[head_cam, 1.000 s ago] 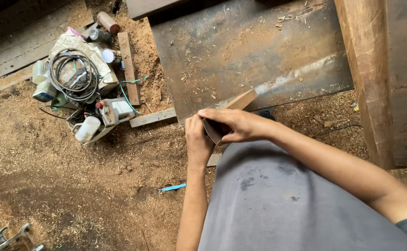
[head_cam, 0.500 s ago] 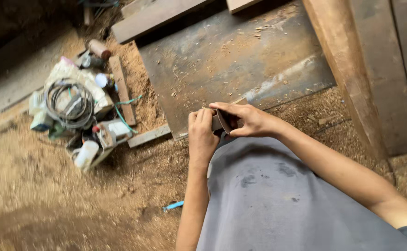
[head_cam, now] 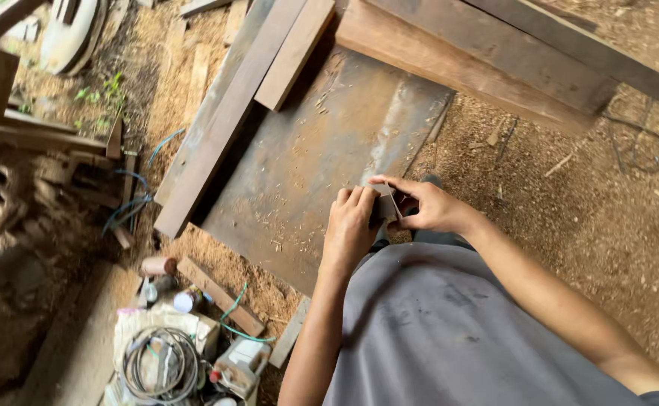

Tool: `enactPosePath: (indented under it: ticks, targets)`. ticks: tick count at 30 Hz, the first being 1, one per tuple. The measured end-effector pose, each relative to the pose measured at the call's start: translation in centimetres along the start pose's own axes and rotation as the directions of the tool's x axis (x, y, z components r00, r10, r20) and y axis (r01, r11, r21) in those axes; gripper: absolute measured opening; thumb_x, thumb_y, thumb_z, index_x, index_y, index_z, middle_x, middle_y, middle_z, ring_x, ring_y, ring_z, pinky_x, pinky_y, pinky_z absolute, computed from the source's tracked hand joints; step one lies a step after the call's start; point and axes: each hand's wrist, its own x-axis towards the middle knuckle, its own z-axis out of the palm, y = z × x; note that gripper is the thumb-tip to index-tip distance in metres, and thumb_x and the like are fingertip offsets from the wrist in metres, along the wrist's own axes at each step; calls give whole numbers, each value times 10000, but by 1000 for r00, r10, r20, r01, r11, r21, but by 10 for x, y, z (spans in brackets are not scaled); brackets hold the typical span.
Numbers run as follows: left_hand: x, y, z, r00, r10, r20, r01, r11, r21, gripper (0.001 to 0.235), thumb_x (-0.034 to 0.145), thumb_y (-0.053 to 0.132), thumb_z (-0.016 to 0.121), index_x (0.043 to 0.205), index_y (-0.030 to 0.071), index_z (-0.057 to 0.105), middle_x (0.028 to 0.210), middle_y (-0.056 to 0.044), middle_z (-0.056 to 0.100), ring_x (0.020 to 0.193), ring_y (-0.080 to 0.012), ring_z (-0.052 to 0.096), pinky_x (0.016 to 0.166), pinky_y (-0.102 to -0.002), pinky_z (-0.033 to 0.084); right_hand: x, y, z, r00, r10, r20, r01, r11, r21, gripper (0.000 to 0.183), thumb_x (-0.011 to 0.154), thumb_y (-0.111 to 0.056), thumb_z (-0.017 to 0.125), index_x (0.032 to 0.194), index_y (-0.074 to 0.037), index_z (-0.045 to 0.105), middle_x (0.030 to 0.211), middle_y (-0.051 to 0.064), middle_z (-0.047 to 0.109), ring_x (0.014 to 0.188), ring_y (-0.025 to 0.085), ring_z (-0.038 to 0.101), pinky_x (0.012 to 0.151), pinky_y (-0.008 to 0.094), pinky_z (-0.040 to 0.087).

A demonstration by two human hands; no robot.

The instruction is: The person sands a small rectangular wooden block using a piece of sandpaper. They hold the block in one hand and rub the sandpaper against its surfaces, rotating the block to work on different sides and edges. The person repeatedly folds the sandpaper to expose fresh abrasive surfaces during the process.

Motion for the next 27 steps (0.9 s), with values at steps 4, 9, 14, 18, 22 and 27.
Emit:
enactPosePath:
  ticks: [4, 9, 14, 18, 22, 27]
  targets:
    - [0, -4, -2, 999, 33, 21, -32, 997, -64, 496, 672, 85, 851, 1108, 44, 618, 1072, -137, 642, 1017, -376, 574, 888, -457, 496, -12, -20, 11, 994, -30, -104, 15, 990, -143, 951, 713, -131, 882, 1556, -163, 442, 1335, 57, 701, 1113, 90, 636, 1019, 305, 548]
    - [-6, -2, -5, 999, -45, -17, 42, 989, -145, 491, 641, 92, 884, 1070, 46, 650, 1053, -131, 648, 1004, -368, 591, 869, -448, 509, -22, -40, 22, 926, -346, -147, 256, 867, -427, 914, 756, -254, 900, 1535, -119, 441, 1502, 124, 571, 1343, 238, 566, 1144, 396, 433]
    - [-7, -4, 6, 993, -21, -114, -9, 967, -255, 550, 594, 128, 916, 1041, 18, 614, 1030, -143, 624, 990, -376, 595, 841, -448, 505, -23, -61, 22, 951, -252, -180, 59, 718, -693, 994, 599, -371, 941, 1480, -181, 523, 1381, 12, 654, 1126, 260, 533, 1105, 391, 439]
    - [-10, -4, 9, 991, -78, -112, 44, 959, -279, 515, 608, 131, 924, 1019, 35, 629, 974, -121, 638, 945, -347, 605, 830, -425, 505, -20, -60, 13, 968, -230, -104, 84, 684, -724, 1009, 564, -345, 950, 1471, -202, 533, 1375, 22, 650, 1144, 294, 507, 1104, 415, 418]
    - [-19, -1, -2, 982, -123, -141, 85, 964, -252, 456, 666, 147, 920, 1029, 66, 656, 987, -99, 670, 937, -316, 627, 823, -410, 519, -9, -27, -5, 998, 11, -65, -43, 862, -506, 925, 625, -307, 931, 1468, -288, 551, 1315, 62, 646, 1248, 264, 574, 1100, 412, 451]
    - [-36, 2, -25, 961, -238, -142, 247, 968, 48, 442, 669, 129, 910, 1012, 53, 643, 1003, -126, 668, 933, -356, 604, 812, -465, 486, 29, 28, 26, 991, -115, 66, 132, 878, -460, 952, 692, -255, 899, 1541, -283, 467, 1313, 70, 679, 1226, 273, 597, 1088, 401, 480]
